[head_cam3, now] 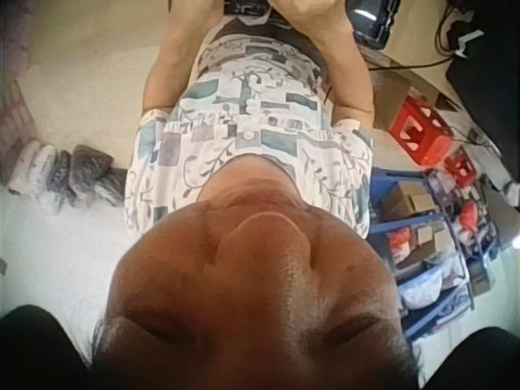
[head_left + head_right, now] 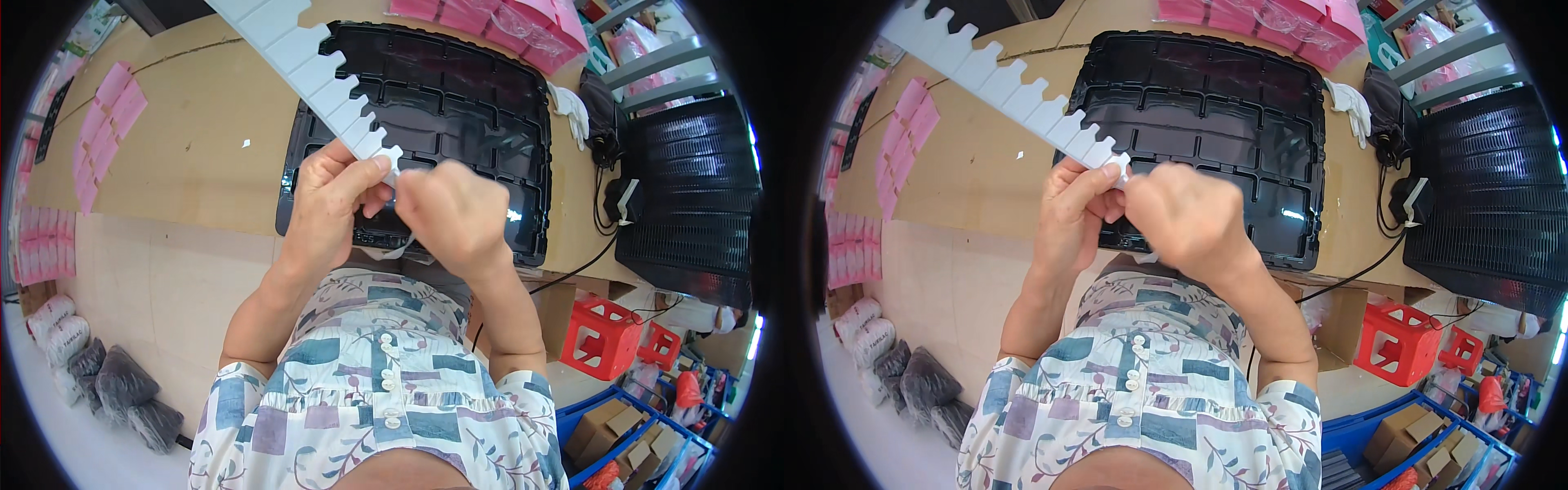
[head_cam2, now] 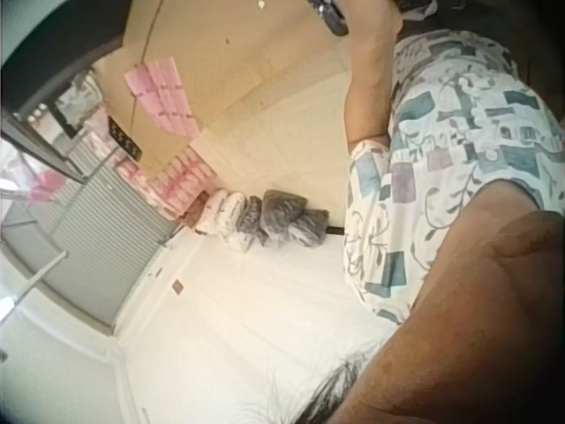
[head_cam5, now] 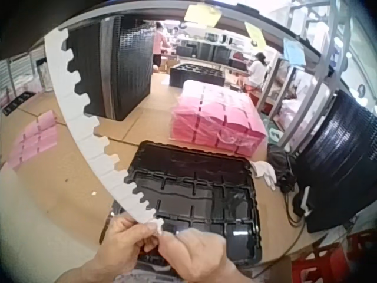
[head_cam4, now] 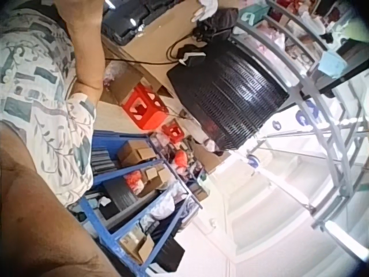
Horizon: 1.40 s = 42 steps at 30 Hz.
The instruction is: The person places pink foam inserts into black plastic trays, presses them down, and stacks the completed trays. They then peel small white adhesive labels from a strip and apply them to the trays before repeating the process with additional trays.
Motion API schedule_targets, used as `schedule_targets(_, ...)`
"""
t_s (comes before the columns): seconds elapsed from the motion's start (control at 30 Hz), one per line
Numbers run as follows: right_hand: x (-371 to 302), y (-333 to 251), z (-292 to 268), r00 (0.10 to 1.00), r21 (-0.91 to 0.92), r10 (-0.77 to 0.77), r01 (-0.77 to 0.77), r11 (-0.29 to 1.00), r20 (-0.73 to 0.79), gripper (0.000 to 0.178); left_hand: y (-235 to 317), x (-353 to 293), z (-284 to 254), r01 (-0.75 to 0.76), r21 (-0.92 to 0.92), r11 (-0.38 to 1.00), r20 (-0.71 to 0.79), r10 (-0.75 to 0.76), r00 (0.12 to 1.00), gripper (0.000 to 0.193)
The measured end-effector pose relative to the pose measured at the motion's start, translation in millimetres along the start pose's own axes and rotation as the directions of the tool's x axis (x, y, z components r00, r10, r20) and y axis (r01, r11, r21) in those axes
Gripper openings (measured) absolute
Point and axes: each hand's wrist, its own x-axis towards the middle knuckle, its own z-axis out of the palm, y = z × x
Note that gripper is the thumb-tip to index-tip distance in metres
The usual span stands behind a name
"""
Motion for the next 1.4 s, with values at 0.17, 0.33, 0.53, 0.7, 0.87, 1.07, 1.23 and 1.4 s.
schedule_targets(0.17,-7.4,2.2,-6.5,0.999,0.046,0.048,-0.048,0.998,0.004,0.010,-20.5,-5.7,10.4,-0.335,0.330,0.883,-0.033,0.365,0.930,0.007)
schedule_targets(0.33,-4.7,-11.6,-17.9,0.849,0.343,0.517,-0.521,0.782,0.113,0.013,-28.9,-11.8,13.6,-0.436,0.450,0.780,0.037,0.471,0.881,0.007)
schedule_targets(0.53,-15.1,-10.9,-22.8,0.998,0.031,-0.037,0.036,0.999,0.044,0.017,-20.4,-4.9,18.8,-0.096,-0.187,0.978,-0.013,0.095,0.995,0.013)
schedule_targets(0.7,-24.9,15.1,-86.7,0.646,0.607,0.721,-0.685,0.402,0.251,0.011,-27.7,-17.8,5.3,-0.397,0.421,0.815,0.060,0.412,0.909,0.017)
schedule_targets(0.87,-73.0,80.9,-138.6,0.516,0.157,0.586,-0.818,0.553,0.625,0.011,-33.3,-35.0,-10.9,-0.213,0.471,0.856,0.244,0.106,0.964,0.004)
schedule_targets(1.07,-81.8,84.2,-146.0,0.451,-0.009,0.523,-0.751,0.660,0.723,0.013,-45.4,-35.2,-6.6,-0.263,0.618,0.741,0.357,0.034,0.933,0.005)
schedule_targets(1.23,-91.4,93.0,-127.8,0.573,0.018,0.433,-0.617,0.787,0.696,0.012,-47.1,-29.9,-13.1,-0.254,0.606,0.754,0.338,0.044,0.940,0.008)
schedule_targets(1.4,-98.5,92.7,-114.8,0.603,-0.090,0.471,-0.552,0.829,0.644,0.013,-49.2,-29.1,-13.5,-0.240,0.610,0.756,0.318,0.044,0.947,0.009)
